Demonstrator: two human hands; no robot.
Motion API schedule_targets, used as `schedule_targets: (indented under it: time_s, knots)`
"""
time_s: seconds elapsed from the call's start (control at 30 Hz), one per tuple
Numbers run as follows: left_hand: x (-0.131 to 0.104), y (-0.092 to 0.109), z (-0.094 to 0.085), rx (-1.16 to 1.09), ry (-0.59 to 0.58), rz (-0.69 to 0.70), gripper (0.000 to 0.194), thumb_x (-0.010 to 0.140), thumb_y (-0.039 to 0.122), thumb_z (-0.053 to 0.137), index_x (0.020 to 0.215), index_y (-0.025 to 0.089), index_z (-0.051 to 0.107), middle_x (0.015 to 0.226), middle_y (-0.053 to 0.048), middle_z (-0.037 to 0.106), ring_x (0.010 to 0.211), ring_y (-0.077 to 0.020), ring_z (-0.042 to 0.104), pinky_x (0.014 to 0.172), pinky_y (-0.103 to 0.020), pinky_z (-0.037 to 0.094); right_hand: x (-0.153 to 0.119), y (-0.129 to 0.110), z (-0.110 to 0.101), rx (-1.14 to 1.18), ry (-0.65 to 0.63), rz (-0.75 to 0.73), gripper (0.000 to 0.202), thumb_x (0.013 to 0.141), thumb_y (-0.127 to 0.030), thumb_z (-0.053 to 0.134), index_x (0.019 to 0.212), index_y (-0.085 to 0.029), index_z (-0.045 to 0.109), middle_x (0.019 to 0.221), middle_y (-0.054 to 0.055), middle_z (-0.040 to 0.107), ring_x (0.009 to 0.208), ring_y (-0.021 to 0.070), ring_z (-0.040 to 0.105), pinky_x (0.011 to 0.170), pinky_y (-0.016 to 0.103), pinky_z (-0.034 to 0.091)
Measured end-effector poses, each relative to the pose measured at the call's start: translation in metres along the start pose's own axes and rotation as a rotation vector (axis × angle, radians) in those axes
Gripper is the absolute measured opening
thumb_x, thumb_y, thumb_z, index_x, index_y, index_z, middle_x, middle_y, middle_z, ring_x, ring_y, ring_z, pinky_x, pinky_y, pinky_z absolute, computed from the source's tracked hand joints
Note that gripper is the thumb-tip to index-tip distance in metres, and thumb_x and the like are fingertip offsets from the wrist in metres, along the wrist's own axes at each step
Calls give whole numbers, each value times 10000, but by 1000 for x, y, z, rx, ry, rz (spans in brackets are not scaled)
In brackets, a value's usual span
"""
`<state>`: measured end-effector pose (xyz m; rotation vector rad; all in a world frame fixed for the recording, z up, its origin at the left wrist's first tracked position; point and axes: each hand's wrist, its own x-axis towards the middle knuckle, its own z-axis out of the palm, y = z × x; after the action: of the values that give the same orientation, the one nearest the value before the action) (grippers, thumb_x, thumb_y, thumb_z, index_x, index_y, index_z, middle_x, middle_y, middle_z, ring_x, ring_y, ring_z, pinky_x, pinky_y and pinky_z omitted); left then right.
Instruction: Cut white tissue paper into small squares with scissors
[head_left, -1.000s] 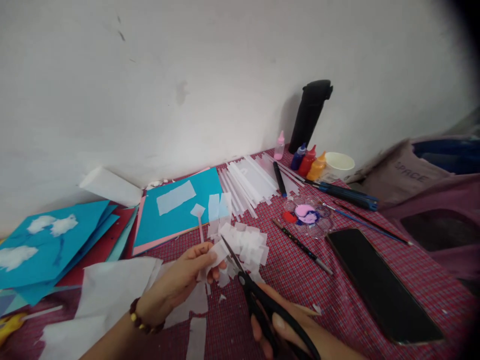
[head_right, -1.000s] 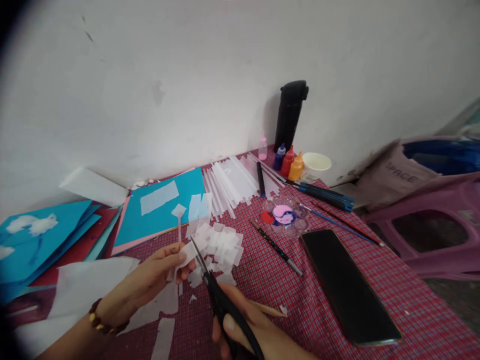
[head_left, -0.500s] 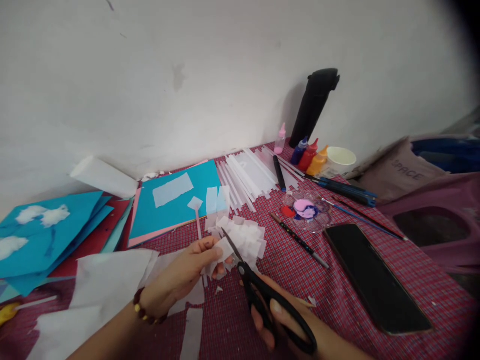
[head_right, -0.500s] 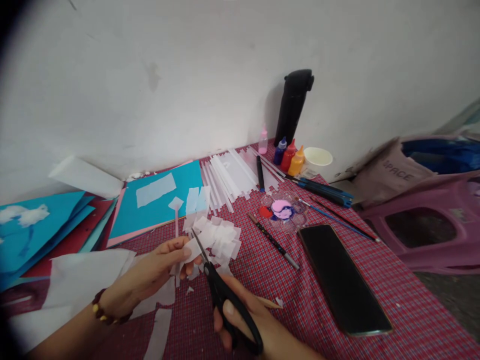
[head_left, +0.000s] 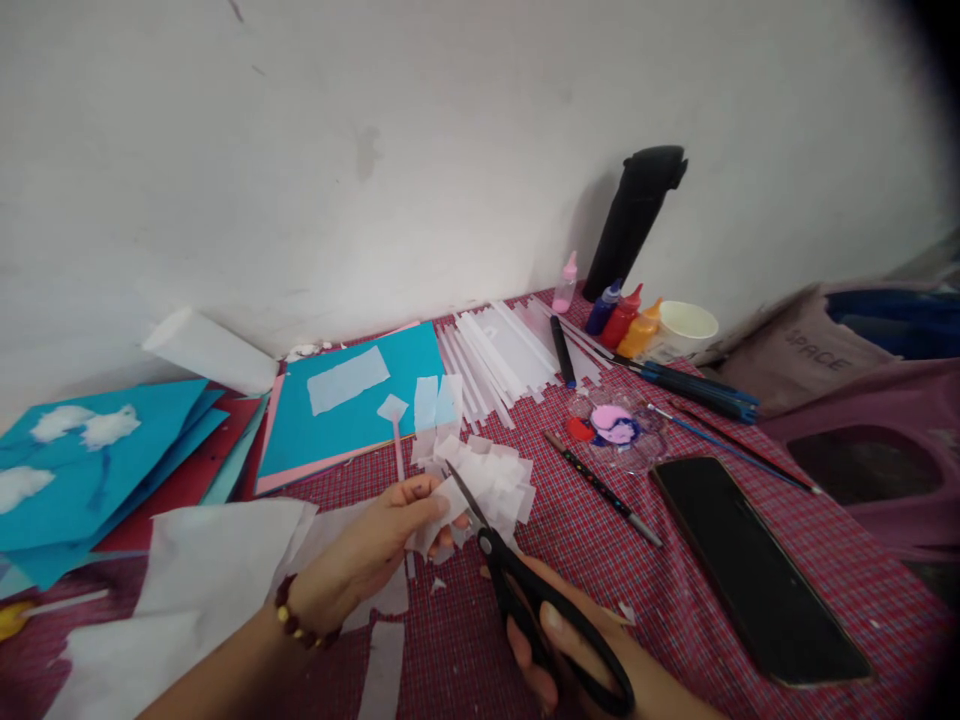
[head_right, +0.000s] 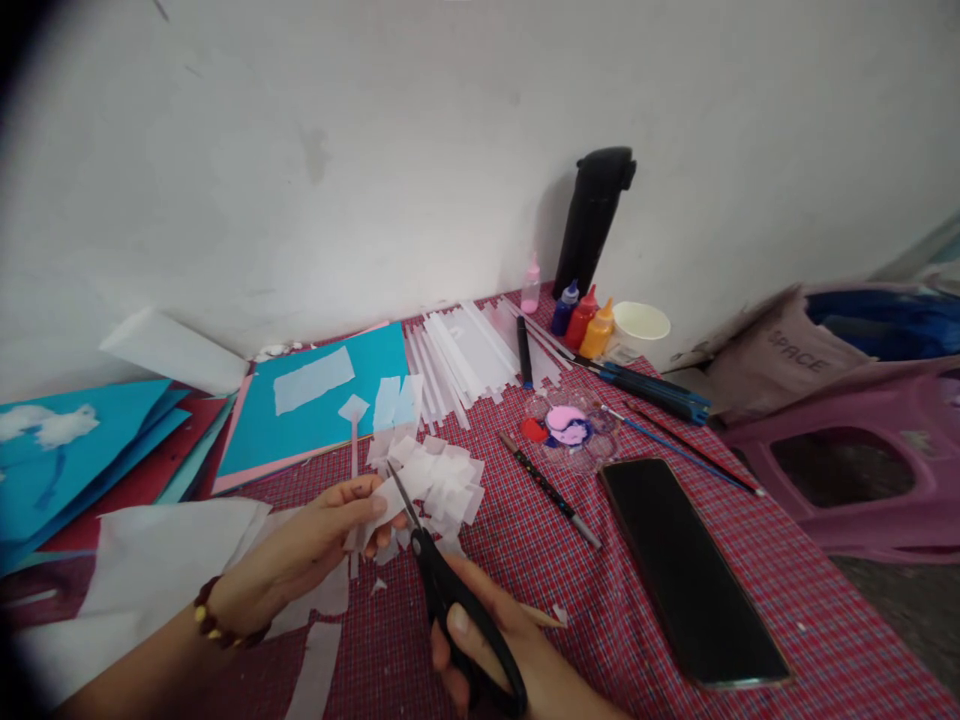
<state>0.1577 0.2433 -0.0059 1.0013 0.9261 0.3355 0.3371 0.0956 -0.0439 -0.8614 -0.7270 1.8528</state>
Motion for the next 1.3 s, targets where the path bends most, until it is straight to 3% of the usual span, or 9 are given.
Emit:
schedule_targets:
  time_s: [0.13,0.5,0.7,0.83,0.97,1.13,1.3]
  knots:
    - [0,3,1,14,28,-8,147,729,282,632,732,136,617,682,-20,620,544,-82,521,490,-188,374,-1,5,-6,-28,-88,25,680,871,-596,489,1370,-149,372,783,18,541,534,59,449,466,173,330]
    - [4,5,0,-4,26,-31,167,702,277,633,761,121,629,704,-44,646,525,-77,522,473,-182,378,-2,7,-6,-5,-34,53,658,877,-567,509,1385,-171,373,737,-3,518,485,35,403,420,153,274]
    - [-5,-2,-14,-98,-28,-62,215,752,364,637,770,158,578,683,-30,641,535,-114,561,499,-221,408,0,3,-3,-43,-2,78,658,858,-570,540,1359,-169,392,713,-18,502,438,25,373,393,153,254]
    - [-11,-3,-22,-74,69,-90,229,698,324,716,692,153,564,556,23,572,465,-81,490,473,-198,363,1,11,-5,24,13,50,576,873,-565,510,1265,-144,475,762,13,541,464,42,422,429,178,309]
    - [-10,6,-25,-38,157,0,235,698,320,725,641,139,586,557,23,568,484,-67,462,499,-191,360,2,20,-11,85,-24,5,662,822,-673,479,1243,-162,479,865,55,579,587,103,523,548,235,406]
    - [-5,21,-29,-46,307,80,190,668,311,749,681,152,646,633,13,600,548,-90,492,514,-208,382,-1,5,-9,10,-66,98,648,811,-667,508,1245,-188,482,891,58,591,654,123,541,582,236,407]
    - [-2,16,-21,3,234,-12,222,655,323,755,645,141,628,592,17,579,525,-85,469,522,-214,349,0,-9,-4,-124,-134,96,632,788,-708,500,1115,-169,546,814,32,580,606,96,517,537,208,364]
